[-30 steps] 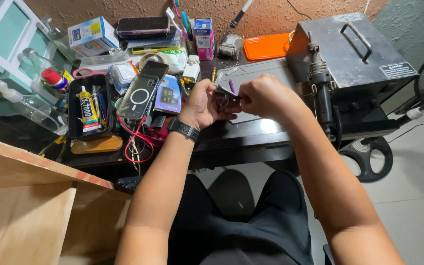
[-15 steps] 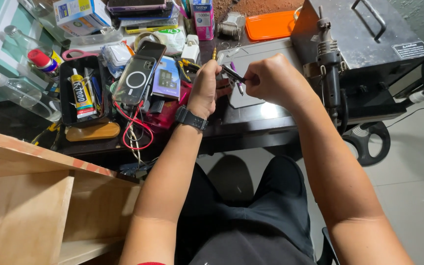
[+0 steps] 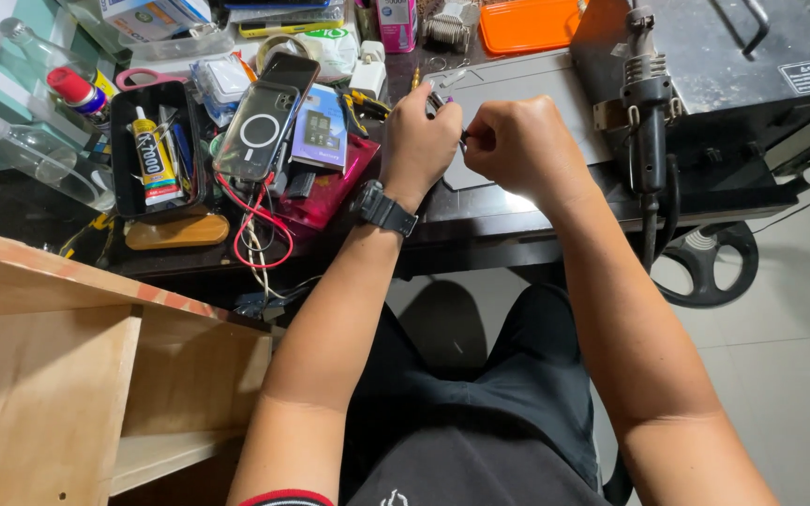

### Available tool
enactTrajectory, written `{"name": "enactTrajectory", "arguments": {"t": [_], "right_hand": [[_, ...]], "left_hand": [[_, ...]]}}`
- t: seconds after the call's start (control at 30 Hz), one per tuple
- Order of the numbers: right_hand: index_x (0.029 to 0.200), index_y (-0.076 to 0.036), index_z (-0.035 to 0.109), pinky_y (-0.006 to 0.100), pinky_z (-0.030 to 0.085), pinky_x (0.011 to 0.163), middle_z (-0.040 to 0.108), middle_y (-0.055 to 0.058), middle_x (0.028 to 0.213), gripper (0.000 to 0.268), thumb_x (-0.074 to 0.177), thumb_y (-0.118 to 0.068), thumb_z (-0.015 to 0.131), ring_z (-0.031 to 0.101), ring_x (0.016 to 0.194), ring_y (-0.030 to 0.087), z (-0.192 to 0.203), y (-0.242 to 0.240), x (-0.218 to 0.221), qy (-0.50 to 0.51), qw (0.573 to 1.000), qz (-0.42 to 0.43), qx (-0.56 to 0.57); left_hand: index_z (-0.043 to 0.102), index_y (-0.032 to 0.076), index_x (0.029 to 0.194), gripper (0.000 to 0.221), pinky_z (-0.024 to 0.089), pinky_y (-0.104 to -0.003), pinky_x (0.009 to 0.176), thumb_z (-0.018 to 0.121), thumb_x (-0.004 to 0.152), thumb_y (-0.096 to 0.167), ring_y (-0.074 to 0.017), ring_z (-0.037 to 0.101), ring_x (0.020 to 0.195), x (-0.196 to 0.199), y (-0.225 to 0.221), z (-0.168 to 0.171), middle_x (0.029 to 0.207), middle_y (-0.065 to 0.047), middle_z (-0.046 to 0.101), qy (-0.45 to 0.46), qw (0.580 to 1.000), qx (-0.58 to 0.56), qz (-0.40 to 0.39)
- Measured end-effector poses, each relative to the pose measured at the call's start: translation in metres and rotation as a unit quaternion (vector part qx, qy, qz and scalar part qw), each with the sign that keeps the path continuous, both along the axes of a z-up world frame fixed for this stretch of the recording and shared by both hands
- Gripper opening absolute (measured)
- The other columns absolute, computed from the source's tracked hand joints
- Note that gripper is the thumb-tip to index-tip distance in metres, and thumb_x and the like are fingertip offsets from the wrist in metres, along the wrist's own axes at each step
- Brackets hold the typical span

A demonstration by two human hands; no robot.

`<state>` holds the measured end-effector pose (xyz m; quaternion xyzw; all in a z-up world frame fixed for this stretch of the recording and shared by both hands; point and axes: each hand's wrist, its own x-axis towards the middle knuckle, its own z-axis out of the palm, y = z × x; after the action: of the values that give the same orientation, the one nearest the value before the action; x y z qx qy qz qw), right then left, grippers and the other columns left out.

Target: Using a heat gun to loosen adhesive and a prying tool to remove the screen from a smartphone.

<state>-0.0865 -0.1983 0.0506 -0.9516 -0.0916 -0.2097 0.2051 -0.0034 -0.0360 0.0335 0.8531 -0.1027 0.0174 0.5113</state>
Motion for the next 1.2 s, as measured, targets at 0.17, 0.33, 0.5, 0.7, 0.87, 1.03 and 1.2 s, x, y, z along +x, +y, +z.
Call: {"name": "enactTrajectory", "arguments": {"t": [0.17, 0.33, 0.5, 0.7, 0.87, 1.03, 1.2], "right_hand": [[0.072, -0.014, 0.067, 0.038, 0.04, 0.055, 0.06, 0.001, 0.059, 0.016, 0.088, -0.013, 0.071, 0.046, 0.056, 0.021, 0.008, 0.002, 0.017, -0.014, 1.0, -0.005, -0.01], [0.071, -0.011, 0.072, 0.035, 0.044, 0.055, 0.068, -0.001, 0.065, 0.021, 0.09, -0.008, 0.08, 0.054, 0.064, 0.011, 0.034, -0.01, 0.039, -0.013, 1.0, 0.019, 0.013], [0.08, -0.014, 0.081, 0.026, 0.064, 0.061, 0.081, 0.002, 0.073, 0.018, 0.093, -0.004, 0.073, 0.077, 0.068, 0.004, 0.063, -0.012, 0.048, 0.081, 0.993, 0.008, 0.088], [0.092, -0.01, 0.081, 0.025, 0.052, 0.051, 0.083, 0.003, 0.082, 0.017, 0.107, -0.004, 0.078, 0.07, 0.064, 0.006, 0.056, -0.025, 0.068, 0.069, 0.992, 0.069, 0.074], [0.094, -0.009, 0.081, 0.024, 0.062, 0.066, 0.083, 0.003, 0.085, 0.014, 0.104, 0.001, 0.079, 0.077, 0.074, 0.007, 0.039, -0.023, 0.069, 0.003, 0.989, 0.082, 0.121], [0.096, -0.009, 0.077, 0.025, 0.058, 0.074, 0.08, 0.001, 0.094, 0.017, 0.099, 0.005, 0.086, 0.069, 0.086, 0.008, 0.009, -0.017, 0.075, -0.12, 0.973, 0.116, 0.162], [0.094, -0.006, 0.077, 0.024, 0.063, 0.07, 0.078, 0.002, 0.092, 0.016, 0.094, 0.011, 0.078, 0.067, 0.086, 0.008, 0.005, -0.002, 0.075, -0.168, 0.96, 0.126, 0.187]], "left_hand": [[0.063, 0.004, 0.123, 0.048, 0.05, -0.05, 0.089, 0.052, 0.086, 0.032, -0.0351, 0.064, 0.114, 0.005, -0.004, 0.034, 0.125, -0.016, 0.071, 0.031, 0.998, 0.047, 0.011], [0.063, 0.015, 0.079, 0.026, 0.039, -0.048, 0.065, 0.053, 0.086, 0.038, -0.0263, 0.058, 0.076, 0.031, -0.012, 0.051, 0.083, -0.003, 0.068, 0.042, 0.996, 0.074, 0.023], [0.063, 0.009, 0.107, 0.044, 0.058, -0.051, 0.083, 0.061, 0.075, 0.039, -0.0351, 0.074, 0.095, 0.056, -0.016, 0.056, 0.105, -0.007, 0.081, 0.033, 0.997, 0.001, 0.065], [0.068, 0.001, 0.121, 0.06, 0.058, -0.054, 0.083, 0.059, 0.076, 0.039, -0.0381, 0.076, 0.099, 0.069, -0.02, 0.051, 0.113, -0.013, 0.084, 0.015, 0.998, -0.013, 0.066], [0.067, 0.003, 0.123, 0.061, 0.055, -0.052, 0.078, 0.06, 0.077, 0.041, -0.0346, 0.074, 0.094, 0.07, -0.02, 0.051, 0.108, -0.011, 0.082, 0.011, 0.998, -0.019, 0.063], [0.069, 0.003, 0.126, 0.062, 0.058, -0.054, 0.086, 0.059, 0.076, 0.039, -0.0415, 0.076, 0.102, 0.075, -0.016, 0.046, 0.117, -0.015, 0.086, 0.002, 0.997, -0.031, 0.069], [0.068, -0.004, 0.131, 0.072, 0.057, -0.055, 0.083, 0.06, 0.077, 0.043, -0.0404, 0.079, 0.101, 0.086, -0.01, 0.037, 0.118, -0.018, 0.087, 0.007, 0.996, -0.05, 0.078]]}}
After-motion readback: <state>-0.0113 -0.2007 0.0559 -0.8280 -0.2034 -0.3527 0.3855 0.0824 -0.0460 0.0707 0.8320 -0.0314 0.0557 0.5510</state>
